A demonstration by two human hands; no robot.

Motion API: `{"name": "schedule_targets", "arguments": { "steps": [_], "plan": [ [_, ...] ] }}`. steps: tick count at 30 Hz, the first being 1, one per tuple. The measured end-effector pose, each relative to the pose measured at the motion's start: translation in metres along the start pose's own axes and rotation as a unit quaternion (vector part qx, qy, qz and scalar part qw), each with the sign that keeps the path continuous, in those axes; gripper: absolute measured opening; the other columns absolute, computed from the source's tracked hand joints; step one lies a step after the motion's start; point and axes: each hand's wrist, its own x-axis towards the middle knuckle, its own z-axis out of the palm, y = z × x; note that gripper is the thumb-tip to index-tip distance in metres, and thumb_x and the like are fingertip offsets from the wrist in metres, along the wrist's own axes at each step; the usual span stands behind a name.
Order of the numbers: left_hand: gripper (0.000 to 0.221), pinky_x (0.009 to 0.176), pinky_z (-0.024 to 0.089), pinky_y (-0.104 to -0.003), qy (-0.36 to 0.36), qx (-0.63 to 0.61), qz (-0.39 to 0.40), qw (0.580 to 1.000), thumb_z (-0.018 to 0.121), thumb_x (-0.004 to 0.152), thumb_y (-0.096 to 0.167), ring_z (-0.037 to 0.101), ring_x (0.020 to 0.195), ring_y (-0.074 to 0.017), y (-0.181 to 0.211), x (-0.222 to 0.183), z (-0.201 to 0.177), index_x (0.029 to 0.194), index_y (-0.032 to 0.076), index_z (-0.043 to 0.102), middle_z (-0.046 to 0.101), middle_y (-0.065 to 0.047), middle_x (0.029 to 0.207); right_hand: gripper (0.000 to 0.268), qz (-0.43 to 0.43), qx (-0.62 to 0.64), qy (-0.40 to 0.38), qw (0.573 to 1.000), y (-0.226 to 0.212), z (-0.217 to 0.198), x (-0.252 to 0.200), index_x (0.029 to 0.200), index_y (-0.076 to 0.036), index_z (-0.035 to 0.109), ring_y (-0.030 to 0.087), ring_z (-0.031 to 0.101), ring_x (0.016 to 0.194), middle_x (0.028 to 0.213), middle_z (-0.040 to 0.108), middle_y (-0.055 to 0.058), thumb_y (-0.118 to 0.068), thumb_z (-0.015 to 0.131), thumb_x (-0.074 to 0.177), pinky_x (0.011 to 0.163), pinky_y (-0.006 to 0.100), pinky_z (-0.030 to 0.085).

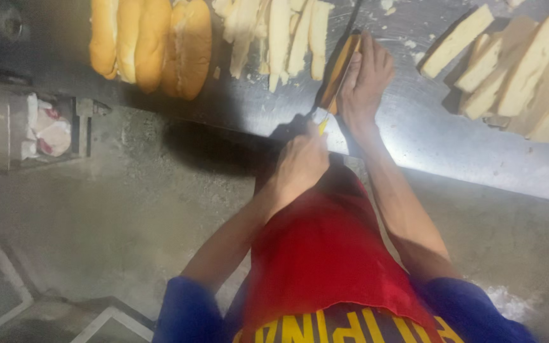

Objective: The person cuts several bread rolls lengthwise on a metal table using a knife, handling them one at a time and moving the cut pieces to the side.

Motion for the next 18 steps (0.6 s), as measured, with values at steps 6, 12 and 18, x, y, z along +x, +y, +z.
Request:
{"name": "schedule_targets", "arguments": {
  "steps": [6, 12, 18],
  "plan": [
    [0.045, 0.072, 0.054, -0.061, -0.018, 0.009, 0.006, 1.000, 0.047, 0.103, 0.026, 0.068, 0.077, -0.0542, -0.009, -0.024, -0.014, 0.130, -0.010, 0.042, 0.068, -0.034, 0.078, 0.050, 0.000, -0.001, 0.008, 1.000, -0.009, -0.002, 0.004, 0.152, 0.000, 0.050, 0.033, 0.046, 0.132, 0.140, 0.056, 0.017, -0.031, 0.030, 0.118, 0.115, 0.051, 0.031],
    [0.034, 0.074, 0.055, -0.060, -0.027, 0.029, 0.003, 0.999, 0.043, 0.111, 0.028, 0.069, 0.082, -0.0521, -0.006, 0.009, -0.007, 0.121, -0.004, 0.049, 0.070, -0.031, 0.081, 0.047, 0.009, 0.017, 0.003, 1.000, -0.016, -0.003, 0.006, 0.151, 0.001, 0.050, 0.033, 0.047, 0.132, 0.141, 0.056, 0.017, -0.028, 0.033, 0.118, 0.114, 0.049, 0.034],
    [0.043, 0.067, 0.061, -0.055, -0.137, 0.007, -0.084, 0.987, 0.039, 0.105, 0.030, 0.074, 0.073, -0.0469, -0.014, -0.014, -0.021, 0.129, -0.005, 0.040, 0.069, -0.030, 0.076, 0.044, 0.006, -0.014, 0.025, 1.000, -0.010, 0.003, 0.012, 0.151, 0.002, 0.050, 0.034, 0.048, 0.132, 0.143, 0.055, 0.018, -0.023, 0.038, 0.117, 0.113, 0.050, 0.034]
  ]
}}
